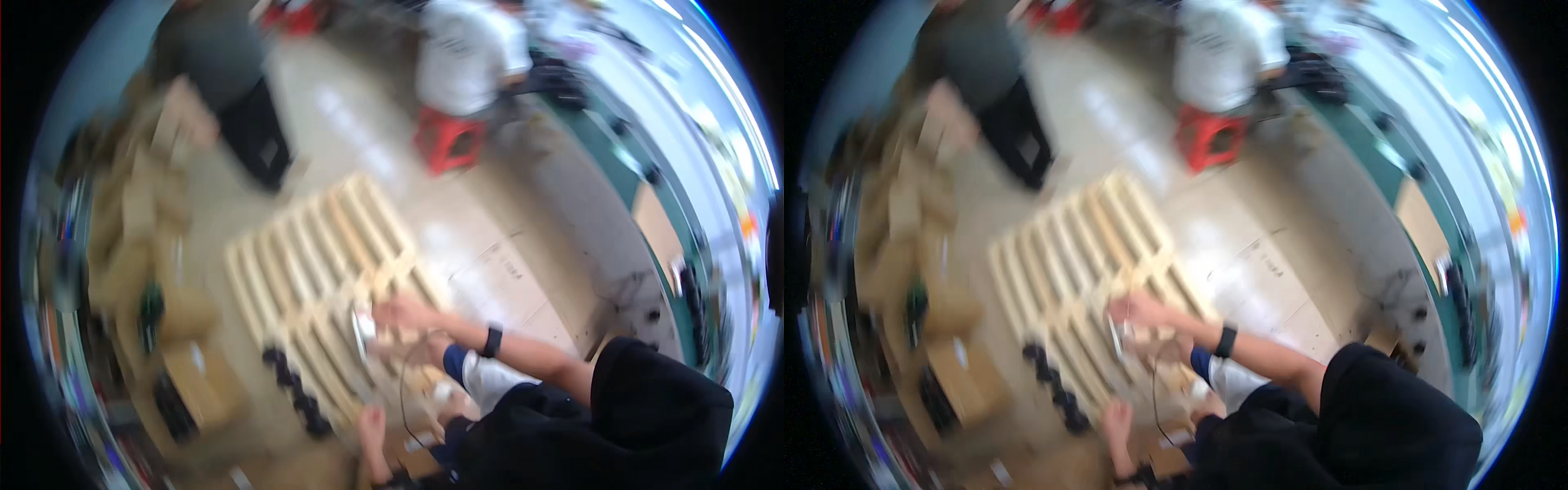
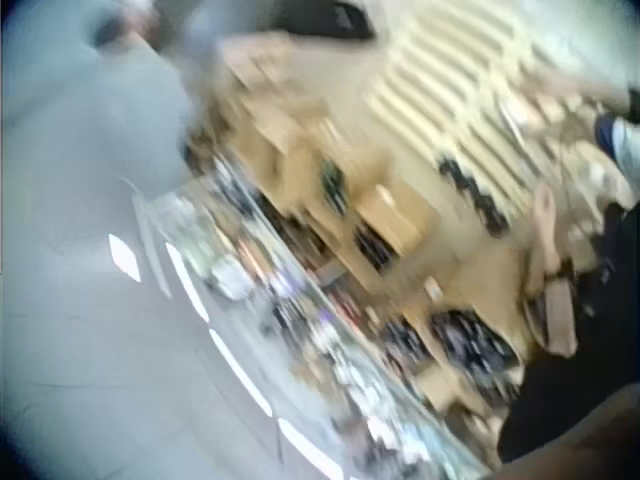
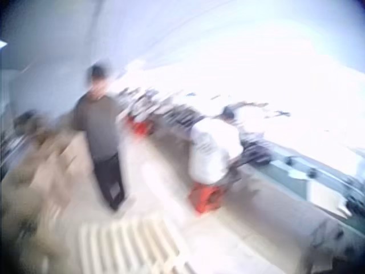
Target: Assembling electronic components using a glue gun on a production line.
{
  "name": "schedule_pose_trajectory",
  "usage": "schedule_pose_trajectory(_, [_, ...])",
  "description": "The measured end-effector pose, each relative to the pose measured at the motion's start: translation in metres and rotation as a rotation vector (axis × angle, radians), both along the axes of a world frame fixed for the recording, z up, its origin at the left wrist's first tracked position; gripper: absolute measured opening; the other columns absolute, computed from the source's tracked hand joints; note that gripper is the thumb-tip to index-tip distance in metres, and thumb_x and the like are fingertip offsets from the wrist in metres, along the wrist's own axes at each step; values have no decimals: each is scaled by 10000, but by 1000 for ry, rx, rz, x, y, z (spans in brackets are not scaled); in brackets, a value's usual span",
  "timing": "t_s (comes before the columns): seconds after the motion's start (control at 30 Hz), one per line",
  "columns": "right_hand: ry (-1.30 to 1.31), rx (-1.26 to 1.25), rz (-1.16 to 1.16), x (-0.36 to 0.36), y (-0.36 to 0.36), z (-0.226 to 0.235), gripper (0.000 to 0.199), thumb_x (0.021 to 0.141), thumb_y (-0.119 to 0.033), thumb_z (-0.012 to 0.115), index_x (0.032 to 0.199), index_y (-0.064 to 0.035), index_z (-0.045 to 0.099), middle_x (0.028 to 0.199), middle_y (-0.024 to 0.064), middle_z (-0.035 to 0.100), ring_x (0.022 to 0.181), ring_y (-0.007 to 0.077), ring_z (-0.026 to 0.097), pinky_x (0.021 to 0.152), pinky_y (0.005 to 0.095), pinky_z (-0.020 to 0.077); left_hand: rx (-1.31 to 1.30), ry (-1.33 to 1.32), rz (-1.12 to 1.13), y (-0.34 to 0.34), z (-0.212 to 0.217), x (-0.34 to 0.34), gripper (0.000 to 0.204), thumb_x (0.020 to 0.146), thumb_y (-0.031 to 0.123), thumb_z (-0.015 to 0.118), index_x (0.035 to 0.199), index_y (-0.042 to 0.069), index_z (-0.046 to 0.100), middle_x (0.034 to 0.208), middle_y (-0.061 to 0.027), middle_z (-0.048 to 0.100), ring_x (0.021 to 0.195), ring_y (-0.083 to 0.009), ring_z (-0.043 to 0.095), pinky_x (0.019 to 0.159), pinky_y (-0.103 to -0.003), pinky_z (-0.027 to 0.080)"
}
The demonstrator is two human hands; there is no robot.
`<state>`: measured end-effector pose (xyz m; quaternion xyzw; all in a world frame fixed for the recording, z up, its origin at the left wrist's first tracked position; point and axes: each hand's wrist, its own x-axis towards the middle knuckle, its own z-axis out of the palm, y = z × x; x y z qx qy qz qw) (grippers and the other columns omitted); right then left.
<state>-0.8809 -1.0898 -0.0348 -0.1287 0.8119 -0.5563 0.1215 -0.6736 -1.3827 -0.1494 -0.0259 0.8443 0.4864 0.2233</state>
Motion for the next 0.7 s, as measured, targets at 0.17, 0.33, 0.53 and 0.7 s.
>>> schedule_pose_trajectory(0.17, [-231, -457, -188, 124, 140, 125, 225, 999, -221, 569, 956, -15, 651, 773, 62, 670, 721, 137, 652, 650, 308, 535, 102, 56, -143, 1, -35, 26, 190, 846, 148, 724, 745, 32, 612, 665, -33, 593, 636, -152, 566, 611, -323, 487])
schedule_pose_trajectory(0.33, [-137, -286, -809, 227, 338, 110, 229, 1000, -221, 581, 1015, -2, 650, 848, 74, 698, 754, 148, 692, 677, 296, 574, 67, -220, -345, 147, -14, 1, 228, 868, 165, 715, 733, 24, 597, 679, -30, 600, 619, -141, 559, 584, -317, 483])
schedule_pose_trajectory(0.53, [-183, 367, -1264, 394, 592, 29, 212, 818, -206, 669, 953, -50, 716, 928, 140, 732, 867, 295, 705, 778, 395, 557, -156, -531, -374, 283, -22, -65, 275, 896, 185, 703, 718, 16, 578, 696, -25, 608, 598, -128, 550, 552, -310, 478])
schedule_pose_trajectory(0.7, [-510, 884, -1866, 556, 823, 42, 525, 776, -116, 641, 1290, -81, 545, 1194, 222, 566, 1151, 402, 558, 945, 472, 500, -383, -274, -904, 528, -12, -188, 198, 903, 182, 669, 816, 4, 674, 672, -46, 635, 612, -134, 604, 542, -314, 503])
